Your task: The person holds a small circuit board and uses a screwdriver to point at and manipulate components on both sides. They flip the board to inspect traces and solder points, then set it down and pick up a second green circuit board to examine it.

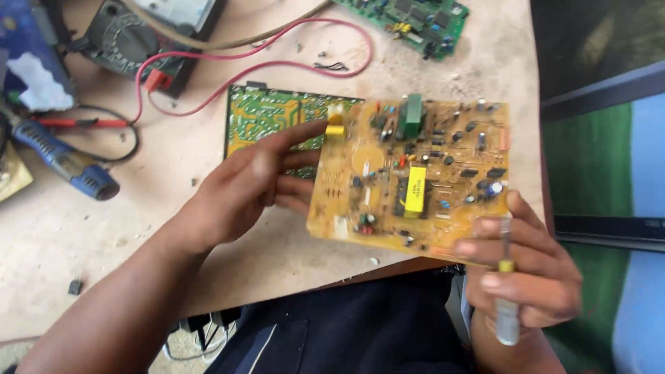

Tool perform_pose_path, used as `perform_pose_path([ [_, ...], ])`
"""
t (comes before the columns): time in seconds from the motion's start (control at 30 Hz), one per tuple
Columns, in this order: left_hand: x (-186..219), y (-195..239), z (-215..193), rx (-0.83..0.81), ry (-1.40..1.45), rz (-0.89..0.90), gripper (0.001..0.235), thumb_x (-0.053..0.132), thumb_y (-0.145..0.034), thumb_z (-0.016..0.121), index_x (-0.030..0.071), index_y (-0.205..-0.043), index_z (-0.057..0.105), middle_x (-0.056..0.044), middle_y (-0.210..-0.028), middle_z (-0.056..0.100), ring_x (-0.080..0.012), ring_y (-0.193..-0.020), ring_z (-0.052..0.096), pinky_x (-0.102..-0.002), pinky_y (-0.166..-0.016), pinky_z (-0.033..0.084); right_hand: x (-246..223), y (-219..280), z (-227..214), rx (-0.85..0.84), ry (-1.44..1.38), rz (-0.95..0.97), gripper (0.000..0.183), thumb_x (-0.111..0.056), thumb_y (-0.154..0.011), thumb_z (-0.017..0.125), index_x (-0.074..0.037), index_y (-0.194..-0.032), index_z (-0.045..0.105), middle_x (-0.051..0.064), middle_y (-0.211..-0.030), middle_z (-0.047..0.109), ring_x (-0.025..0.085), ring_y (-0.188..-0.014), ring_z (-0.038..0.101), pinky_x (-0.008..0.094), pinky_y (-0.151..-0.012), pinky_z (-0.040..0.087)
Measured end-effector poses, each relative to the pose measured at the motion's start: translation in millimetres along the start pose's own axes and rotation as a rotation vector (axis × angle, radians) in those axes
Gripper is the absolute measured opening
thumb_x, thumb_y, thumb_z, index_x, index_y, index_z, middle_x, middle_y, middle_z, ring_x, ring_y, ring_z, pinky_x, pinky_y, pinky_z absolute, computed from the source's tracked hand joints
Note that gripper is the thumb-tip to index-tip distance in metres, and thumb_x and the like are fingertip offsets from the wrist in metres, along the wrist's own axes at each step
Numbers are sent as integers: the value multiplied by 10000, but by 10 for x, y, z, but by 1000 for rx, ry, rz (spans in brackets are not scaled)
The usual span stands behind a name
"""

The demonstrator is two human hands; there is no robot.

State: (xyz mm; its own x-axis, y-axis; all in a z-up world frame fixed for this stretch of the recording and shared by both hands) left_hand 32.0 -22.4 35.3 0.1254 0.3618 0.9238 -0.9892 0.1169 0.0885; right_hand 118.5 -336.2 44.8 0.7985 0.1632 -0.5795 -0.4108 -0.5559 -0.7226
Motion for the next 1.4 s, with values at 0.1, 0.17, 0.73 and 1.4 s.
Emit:
perform_pose_path([
  [0.1,-90,-23,-75,190,103,3,682,224,-908,655,52,-1521,411,-180,-1398,641,-257,-1259,658,-413,-1031,604,-64,-156,268,-115,199,-124,200,-321,-972,613,-128,-983,563,151,-981,745,340,-1037,749,555,-1151,510],
  [0.17,-133,-46,-125,266,237,53,690,16,-913,642,72,-1530,338,-189,-1388,651,-272,-1146,704,-395,-976,605,-14,-152,388,-153,231,-138,232,-319,-1006,533,-105,-919,558,145,-965,751,375,-1087,715,593,-1121,510],
  [0.73,-91,8,-125,240,177,115,606,63,-951,642,88,-1518,429,-101,-1385,667,-199,-1175,693,-372,-927,643,117,-63,564,21,116,217,575,-82,-856,822,-91,-1251,405,291,-1496,468,312,-1388,550,446,-1171,550],
  [1.4,-152,14,158,169,197,173,738,78,-899,729,70,-1507,311,-118,-1412,557,-224,-1312,572,-400,-1160,516,50,-235,596,155,-49,402,588,103,-896,737,-175,-1281,389,101,-1234,530,144,-1409,535,156,-1057,478],
])
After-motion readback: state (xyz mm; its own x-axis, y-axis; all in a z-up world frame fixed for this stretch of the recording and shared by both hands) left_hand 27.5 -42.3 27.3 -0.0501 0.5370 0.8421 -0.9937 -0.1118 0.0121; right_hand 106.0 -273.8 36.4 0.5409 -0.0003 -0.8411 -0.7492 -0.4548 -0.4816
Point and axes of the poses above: each hand's wrist, its own y-axis away from the middle knuckle, its own z-axis out of the palm, x = y × z, the point moved 4 cm from there along -y, towards the middle knuckle
